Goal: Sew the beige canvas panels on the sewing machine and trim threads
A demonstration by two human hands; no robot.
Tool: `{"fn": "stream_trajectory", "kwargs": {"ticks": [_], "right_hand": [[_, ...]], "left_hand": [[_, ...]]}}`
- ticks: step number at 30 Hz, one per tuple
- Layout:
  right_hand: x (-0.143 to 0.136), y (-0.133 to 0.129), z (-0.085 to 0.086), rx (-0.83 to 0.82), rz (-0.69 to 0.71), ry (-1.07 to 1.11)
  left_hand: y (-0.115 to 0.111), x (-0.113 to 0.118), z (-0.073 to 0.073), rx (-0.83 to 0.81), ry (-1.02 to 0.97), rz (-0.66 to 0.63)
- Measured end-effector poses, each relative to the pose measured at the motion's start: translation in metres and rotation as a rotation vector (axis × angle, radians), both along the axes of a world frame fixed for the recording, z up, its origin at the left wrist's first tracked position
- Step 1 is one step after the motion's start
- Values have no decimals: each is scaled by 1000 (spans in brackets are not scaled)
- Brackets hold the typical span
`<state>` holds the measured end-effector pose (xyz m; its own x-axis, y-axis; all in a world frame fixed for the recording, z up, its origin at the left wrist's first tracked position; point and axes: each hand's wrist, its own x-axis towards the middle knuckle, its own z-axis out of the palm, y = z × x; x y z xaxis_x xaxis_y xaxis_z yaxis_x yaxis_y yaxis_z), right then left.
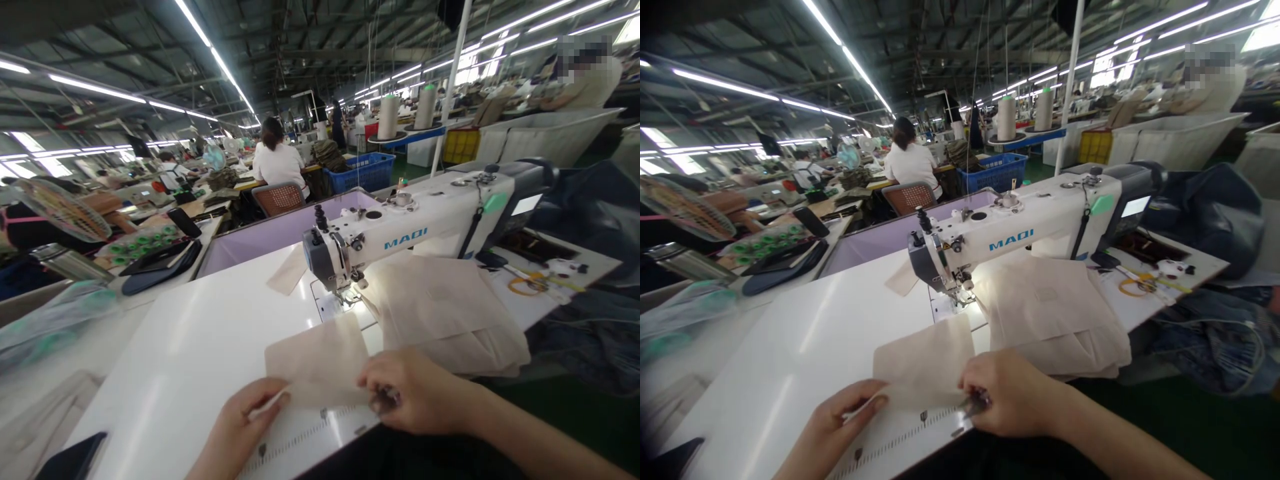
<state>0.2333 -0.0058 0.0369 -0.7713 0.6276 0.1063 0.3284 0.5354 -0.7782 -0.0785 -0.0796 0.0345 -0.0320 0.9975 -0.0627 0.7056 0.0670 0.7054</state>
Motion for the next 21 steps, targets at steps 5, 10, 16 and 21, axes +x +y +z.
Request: {"fn": "stream_trajectory", "kwargs": {"ticks": [5, 10, 16, 21], "right_hand": [[-36, 13, -18, -285, -617, 269], [-49, 7, -45, -227, -740, 433], [-42, 3, -37, -124, -582, 186], [-47, 12, -25, -101, -482, 32]], "left_hand": [[20, 17, 3, -33, 78, 390], [27, 19, 6, -25, 120, 397], [26, 18, 5, -59, 186, 394], [25, 24, 3, -127, 321, 379]]}}
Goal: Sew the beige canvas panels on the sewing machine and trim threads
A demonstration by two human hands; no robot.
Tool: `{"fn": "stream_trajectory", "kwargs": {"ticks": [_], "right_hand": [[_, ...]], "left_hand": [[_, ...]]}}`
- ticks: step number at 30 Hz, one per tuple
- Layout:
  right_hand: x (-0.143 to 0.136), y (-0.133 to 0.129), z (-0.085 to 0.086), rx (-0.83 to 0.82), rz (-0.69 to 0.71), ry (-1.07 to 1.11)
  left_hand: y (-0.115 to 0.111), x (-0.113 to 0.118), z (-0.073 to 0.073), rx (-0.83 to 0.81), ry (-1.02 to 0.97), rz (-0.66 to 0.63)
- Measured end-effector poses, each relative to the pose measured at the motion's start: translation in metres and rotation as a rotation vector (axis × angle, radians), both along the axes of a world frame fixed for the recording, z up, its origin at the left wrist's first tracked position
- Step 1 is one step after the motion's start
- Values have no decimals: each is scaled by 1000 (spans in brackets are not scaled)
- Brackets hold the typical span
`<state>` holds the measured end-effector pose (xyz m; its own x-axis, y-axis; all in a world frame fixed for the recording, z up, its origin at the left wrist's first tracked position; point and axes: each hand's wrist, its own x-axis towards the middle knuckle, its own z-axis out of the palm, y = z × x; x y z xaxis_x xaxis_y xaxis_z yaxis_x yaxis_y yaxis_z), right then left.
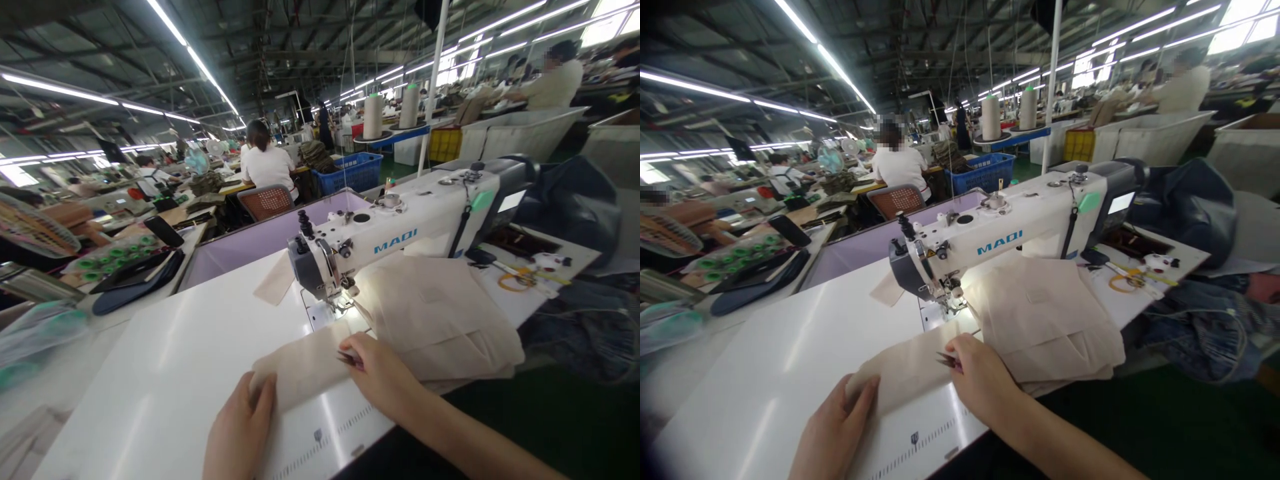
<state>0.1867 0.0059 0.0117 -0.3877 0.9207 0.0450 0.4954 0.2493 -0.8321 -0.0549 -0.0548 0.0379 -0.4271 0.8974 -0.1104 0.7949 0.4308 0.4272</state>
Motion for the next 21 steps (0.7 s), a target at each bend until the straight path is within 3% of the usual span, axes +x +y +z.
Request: {"fn": "stream_trajectory", "kwargs": {"ticks": [10, 21], "right_hand": [[-5, 5, 2, 22, 25, -156], [-8, 11, 8, -1, 30, -198]], "left_hand": [[2, 7, 6, -62, 51, 0], [1, 3, 0, -75, 72, 9]]}}
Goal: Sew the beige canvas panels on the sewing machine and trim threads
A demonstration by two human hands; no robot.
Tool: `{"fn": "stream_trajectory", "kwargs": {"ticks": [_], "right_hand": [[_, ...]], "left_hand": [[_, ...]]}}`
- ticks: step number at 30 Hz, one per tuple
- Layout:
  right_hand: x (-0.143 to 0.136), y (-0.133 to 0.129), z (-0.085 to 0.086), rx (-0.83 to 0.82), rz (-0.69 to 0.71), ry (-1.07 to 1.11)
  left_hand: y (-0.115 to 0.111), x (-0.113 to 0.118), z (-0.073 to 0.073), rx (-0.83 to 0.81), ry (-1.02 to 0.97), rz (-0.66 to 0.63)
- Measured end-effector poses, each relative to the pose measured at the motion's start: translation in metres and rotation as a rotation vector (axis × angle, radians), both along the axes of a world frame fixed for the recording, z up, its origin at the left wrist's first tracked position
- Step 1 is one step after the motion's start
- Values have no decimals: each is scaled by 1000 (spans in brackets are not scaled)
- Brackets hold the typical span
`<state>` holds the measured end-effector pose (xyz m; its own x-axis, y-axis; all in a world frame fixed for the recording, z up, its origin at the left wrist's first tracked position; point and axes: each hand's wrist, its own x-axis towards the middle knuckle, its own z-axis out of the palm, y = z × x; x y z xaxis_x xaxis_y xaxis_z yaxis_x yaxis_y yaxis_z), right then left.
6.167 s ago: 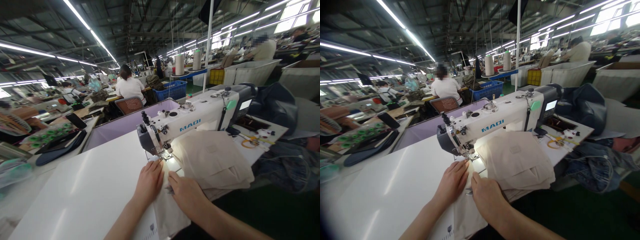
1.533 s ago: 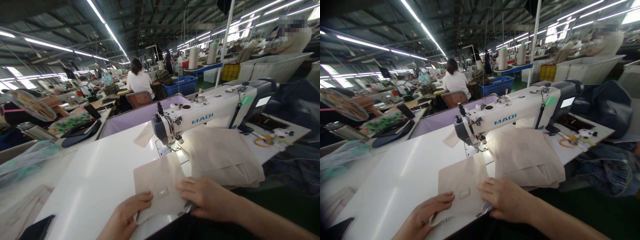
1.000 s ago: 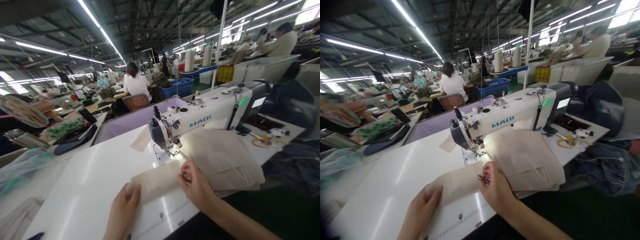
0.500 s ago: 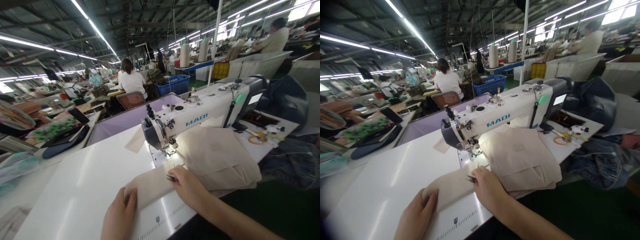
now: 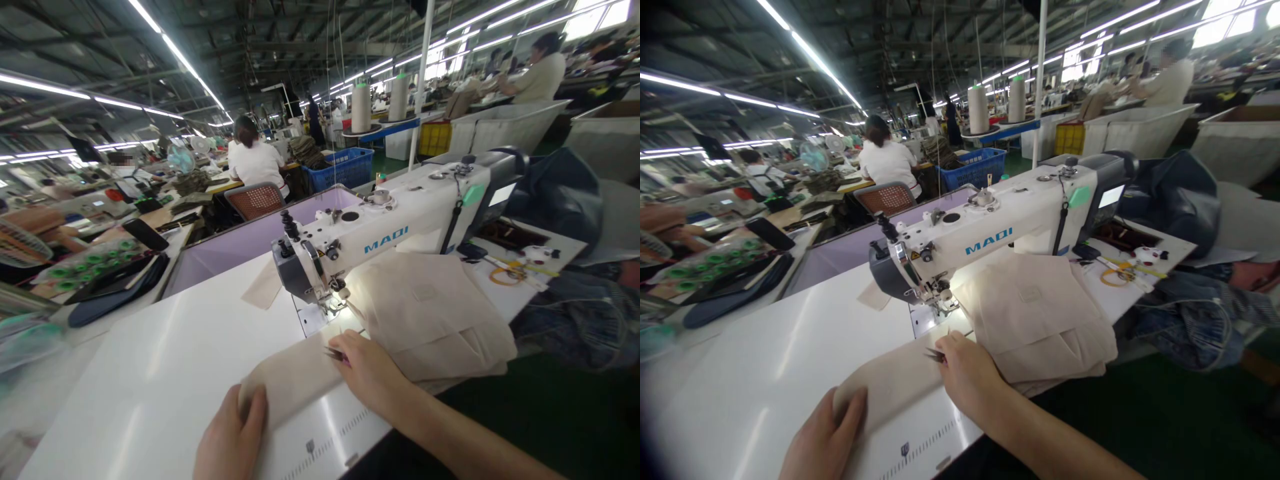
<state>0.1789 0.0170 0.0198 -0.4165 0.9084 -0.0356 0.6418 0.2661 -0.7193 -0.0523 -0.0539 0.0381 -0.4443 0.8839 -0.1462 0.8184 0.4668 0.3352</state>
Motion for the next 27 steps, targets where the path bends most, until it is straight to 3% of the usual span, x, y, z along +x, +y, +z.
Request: {"fn": "stream_trajectory", "kwargs": {"ticks": [18, 27], "right_hand": [[-2, 4, 6, -26, -12, -53], [2, 0, -10, 318, 39, -246]], "left_hand": [[2, 0, 0, 23, 1, -5], [5, -4, -1, 115, 17, -8]]}}
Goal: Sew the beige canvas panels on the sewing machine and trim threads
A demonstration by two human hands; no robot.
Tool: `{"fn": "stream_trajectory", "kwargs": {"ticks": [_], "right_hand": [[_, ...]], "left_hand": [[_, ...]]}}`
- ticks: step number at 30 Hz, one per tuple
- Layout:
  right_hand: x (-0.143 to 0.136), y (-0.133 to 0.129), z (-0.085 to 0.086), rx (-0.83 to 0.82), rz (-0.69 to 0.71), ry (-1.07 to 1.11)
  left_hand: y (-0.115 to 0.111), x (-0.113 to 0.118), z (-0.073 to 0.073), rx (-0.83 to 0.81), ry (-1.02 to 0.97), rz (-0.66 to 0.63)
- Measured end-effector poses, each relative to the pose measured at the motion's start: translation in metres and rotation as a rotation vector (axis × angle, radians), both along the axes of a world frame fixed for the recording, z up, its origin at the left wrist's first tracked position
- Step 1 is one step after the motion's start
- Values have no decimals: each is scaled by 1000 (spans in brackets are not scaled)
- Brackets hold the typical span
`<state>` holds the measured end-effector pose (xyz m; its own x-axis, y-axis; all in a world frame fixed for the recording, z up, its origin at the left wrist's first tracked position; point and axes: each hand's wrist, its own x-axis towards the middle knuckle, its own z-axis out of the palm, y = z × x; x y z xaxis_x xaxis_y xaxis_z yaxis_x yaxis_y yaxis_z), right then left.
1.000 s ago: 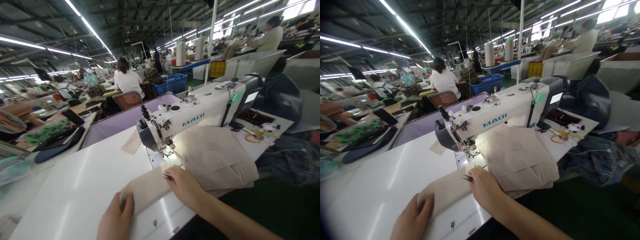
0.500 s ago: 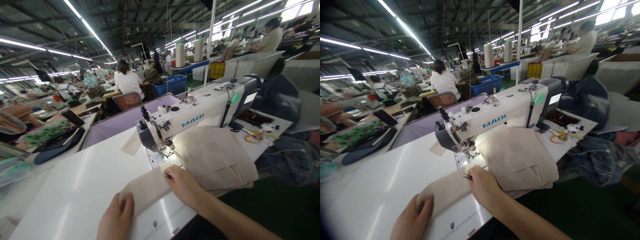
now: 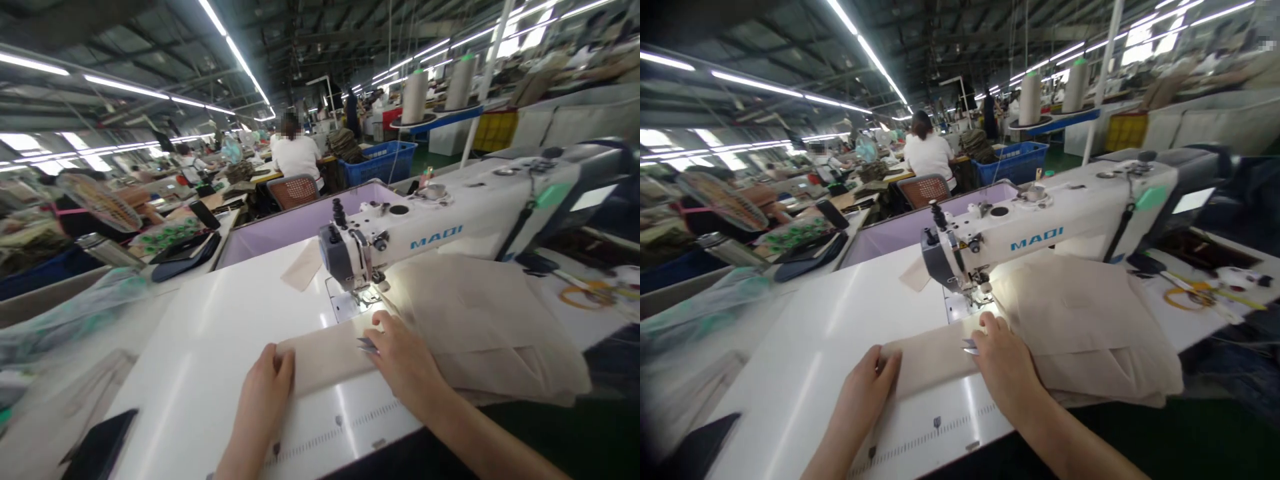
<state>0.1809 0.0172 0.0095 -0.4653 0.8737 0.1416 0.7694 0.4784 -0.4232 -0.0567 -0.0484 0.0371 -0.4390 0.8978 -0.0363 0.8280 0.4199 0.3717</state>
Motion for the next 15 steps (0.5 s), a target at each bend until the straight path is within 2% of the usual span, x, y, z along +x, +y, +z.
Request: {"fn": "stream_trajectory", "kwargs": {"ticks": [5, 15], "right_hand": [[5, -1, -9, -2, 65, -7], [4, 0, -7, 2, 57, -49]], "left_hand": [[2, -1, -1, -28, 50, -1], [2, -1, -2, -38, 60, 1]]}}
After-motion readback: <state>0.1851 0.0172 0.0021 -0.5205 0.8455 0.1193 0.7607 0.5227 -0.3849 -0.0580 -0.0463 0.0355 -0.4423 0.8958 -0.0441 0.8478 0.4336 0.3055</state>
